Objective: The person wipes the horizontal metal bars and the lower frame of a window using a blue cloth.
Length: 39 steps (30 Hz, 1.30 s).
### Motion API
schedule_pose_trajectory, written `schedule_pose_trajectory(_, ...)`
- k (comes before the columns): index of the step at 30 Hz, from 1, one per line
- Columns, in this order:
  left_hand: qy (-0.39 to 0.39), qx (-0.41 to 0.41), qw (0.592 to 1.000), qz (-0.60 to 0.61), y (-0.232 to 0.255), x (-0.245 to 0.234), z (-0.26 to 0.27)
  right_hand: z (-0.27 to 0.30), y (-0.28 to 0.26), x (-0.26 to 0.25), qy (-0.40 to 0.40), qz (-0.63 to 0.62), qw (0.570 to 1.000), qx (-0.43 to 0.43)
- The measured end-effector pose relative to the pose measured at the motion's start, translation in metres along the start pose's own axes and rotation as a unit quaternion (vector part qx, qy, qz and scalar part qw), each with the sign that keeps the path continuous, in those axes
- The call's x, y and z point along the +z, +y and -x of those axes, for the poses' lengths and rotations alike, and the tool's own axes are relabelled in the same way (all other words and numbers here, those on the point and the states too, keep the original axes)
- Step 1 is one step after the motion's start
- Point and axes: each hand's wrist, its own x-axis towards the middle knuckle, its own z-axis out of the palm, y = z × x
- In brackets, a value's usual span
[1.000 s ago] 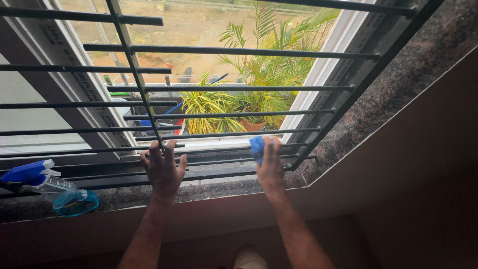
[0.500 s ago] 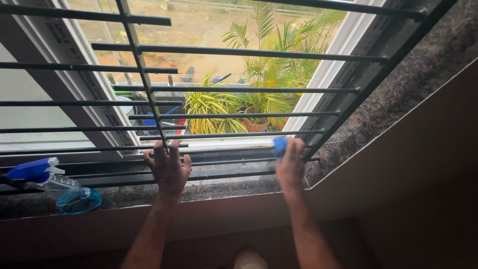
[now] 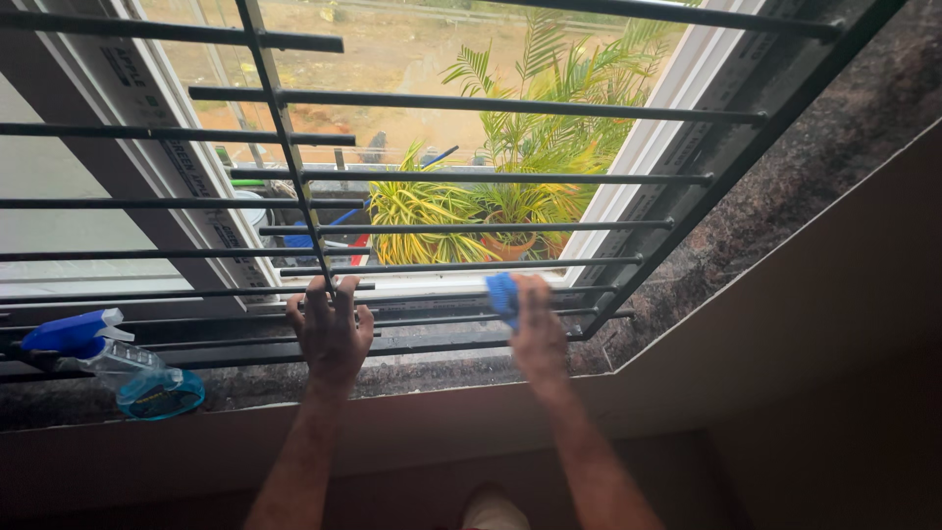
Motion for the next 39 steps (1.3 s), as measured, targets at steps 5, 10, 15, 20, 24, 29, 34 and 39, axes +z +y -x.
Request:
schedule_pose_trajectory(5,-0.004,0.009,1.0,0.001,-0.002,-0.001,-0.002,-0.003,0.038,-0.029,-0.005,0.044,0.992,0.119)
schedule_pose_trajectory(10,0.01,0.007,1.0,0.017,0.001,-0.001,-0.005,-0.009,0.046,-0.028,0.061,0.095,0.989,0.101)
schedule_pose_trajectory(15,0.015,-0.016,1.0,0.015,0.01,0.0,-0.007,-0.002,0.002,0.006,-0.016,0.001,0.998,0.062)
schedule_pose_trajectory(20,0.024,-0.015,1.0,-0.002,0.011,-0.003,-0.006,-0.004,-0.042,0.025,-0.05,-0.044,0.996,0.061)
schedule_pose_trajectory(24,0.023,-0.004,1.0,-0.013,0.007,-0.003,-0.007,-0.001,-0.027,0.008,-0.031,-0.022,0.999,0.016)
schedule_pose_trajectory(29,0.018,-0.002,1.0,-0.02,0.003,-0.003,-0.004,-0.003,0.017,-0.022,-0.013,0.022,0.996,0.087)
schedule_pose_trajectory(34,0.031,0.006,0.999,0.003,0.002,-0.001,-0.004,0.011,0.057,-0.038,0.077,0.066,0.988,0.113)
schedule_pose_trajectory(39,0.052,0.0,0.999,-0.004,0.006,0.006,-0.005,0.057,0.101,0.021,0.181,0.091,0.978,0.052)
